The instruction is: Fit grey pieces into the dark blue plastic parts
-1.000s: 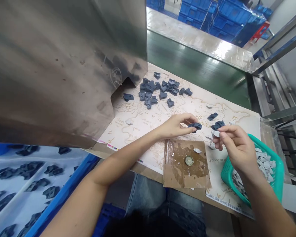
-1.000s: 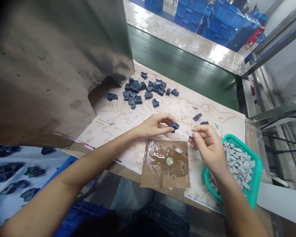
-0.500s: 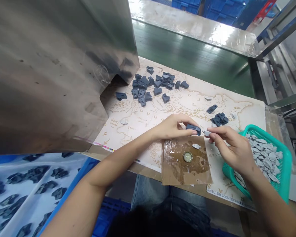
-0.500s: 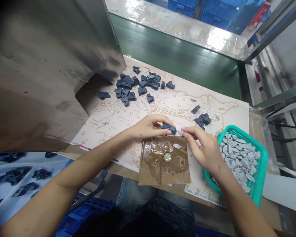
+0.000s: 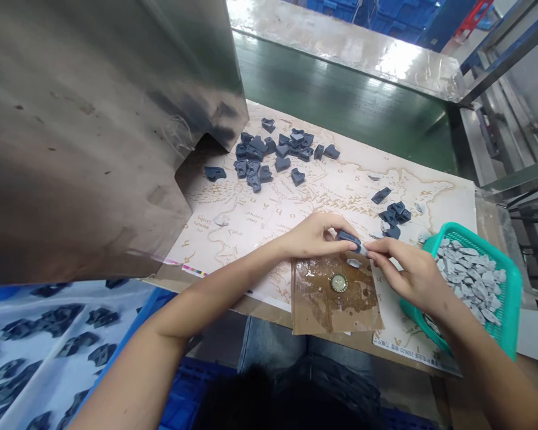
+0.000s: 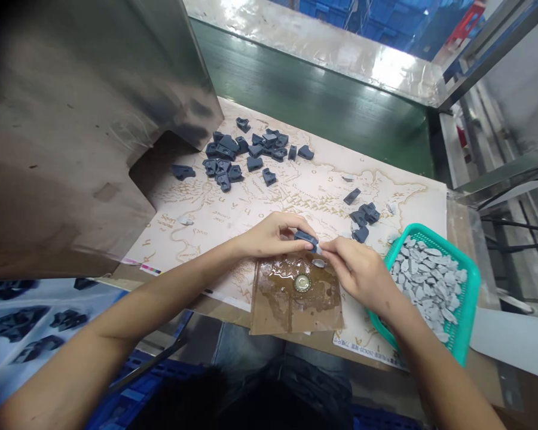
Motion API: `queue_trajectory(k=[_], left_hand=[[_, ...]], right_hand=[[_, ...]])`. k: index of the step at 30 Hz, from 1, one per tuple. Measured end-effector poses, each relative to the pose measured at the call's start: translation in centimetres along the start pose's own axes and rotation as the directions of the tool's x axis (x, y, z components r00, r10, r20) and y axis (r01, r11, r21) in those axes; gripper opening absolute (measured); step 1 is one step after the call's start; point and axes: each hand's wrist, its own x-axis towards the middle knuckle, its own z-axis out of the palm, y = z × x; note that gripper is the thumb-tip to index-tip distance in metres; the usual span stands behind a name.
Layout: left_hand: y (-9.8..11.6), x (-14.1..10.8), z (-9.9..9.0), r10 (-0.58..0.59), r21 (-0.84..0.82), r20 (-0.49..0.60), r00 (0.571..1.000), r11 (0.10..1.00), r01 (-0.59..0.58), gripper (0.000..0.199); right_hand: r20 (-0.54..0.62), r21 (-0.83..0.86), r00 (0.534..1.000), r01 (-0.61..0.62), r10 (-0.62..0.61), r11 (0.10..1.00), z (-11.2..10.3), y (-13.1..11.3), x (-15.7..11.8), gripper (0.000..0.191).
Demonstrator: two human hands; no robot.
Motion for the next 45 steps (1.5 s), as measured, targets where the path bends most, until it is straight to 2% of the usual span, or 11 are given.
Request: queue_trajectory(k=[12,16,18,20,21,24,28,31,35,40,45], left_hand=[[-0.2,0.2,-0.2,-0.014,-0.006,0.009,1.000,1.000,0.014,0.024],[-0.1,0.4,-2.8,0.044,0.304,-0.136,0.990,0.953,-0.001,0.045],[-0.4,0.4,-4.8,0.083,0.549,-0.316,0.945,0.829,0.111,0.041],[-0.9,0.4,-6.5,0.095,0.690,-0.454,0.886,0.667,0.281,0.040],[-1.2,0.4,-7.1,0.083,0.722,-0.481,0.873,0.602,0.341,0.042],[-2.2,0.6,-7.6,0.013,0.806,-0.394,0.919,0.486,0.339,0.048],[-2.9,1.0,-7.2,0.004,0.862,-0.316,0.949,0.419,0.285,0.027],[-2.8,1.1,-7.1,0.045,0.845,-0.354,0.934,0.443,0.299,0.025],[-2.0,0.9,-6.9,0.066,0.775,-0.392,0.918,0.562,0.291,0.034],[0.2,0.4,-5.3,0.039,0.658,-0.439,0.898,0.694,0.292,0.022],[1.1,-0.2,-3.6,0.057,0.690,-0.390,0.919,0.679,0.250,0.040]], right_hand=[[0.000,0.112,0.985,-0.169,0.170,0.979,0.2,-0.8,0.6,0.008],[0.200,0.143,0.963,-0.212,0.182,0.967,-1.7,1.8,3.8,0.012],[0.227,0.066,0.902,-0.391,0.367,0.918,-2.6,4.8,7.0,0.008],[0.130,-0.022,0.723,-0.682,0.679,0.731,-2.8,8.5,11.0,0.005],[0.088,-0.038,0.683,-0.725,0.725,0.687,-2.7,10.3,12.9,0.007],[0.005,-0.114,0.602,-0.793,0.798,0.599,-2.0,15.2,17.2,0.023],[-0.045,-0.287,0.490,-0.841,0.870,0.459,-2.1,19.1,18.6,0.018],[-0.084,-0.385,0.485,-0.821,0.870,0.421,-3.3,19.2,17.4,0.019],[-0.085,-0.455,0.588,-0.741,0.805,0.493,-5.9,15.8,13.1,0.023],[-0.076,-0.530,0.637,-0.677,0.767,0.510,-8.9,8.7,1.4,0.025],[0.236,-0.514,0.688,-0.511,0.686,0.689,-7.1,1.7,-9.6,0.009]])
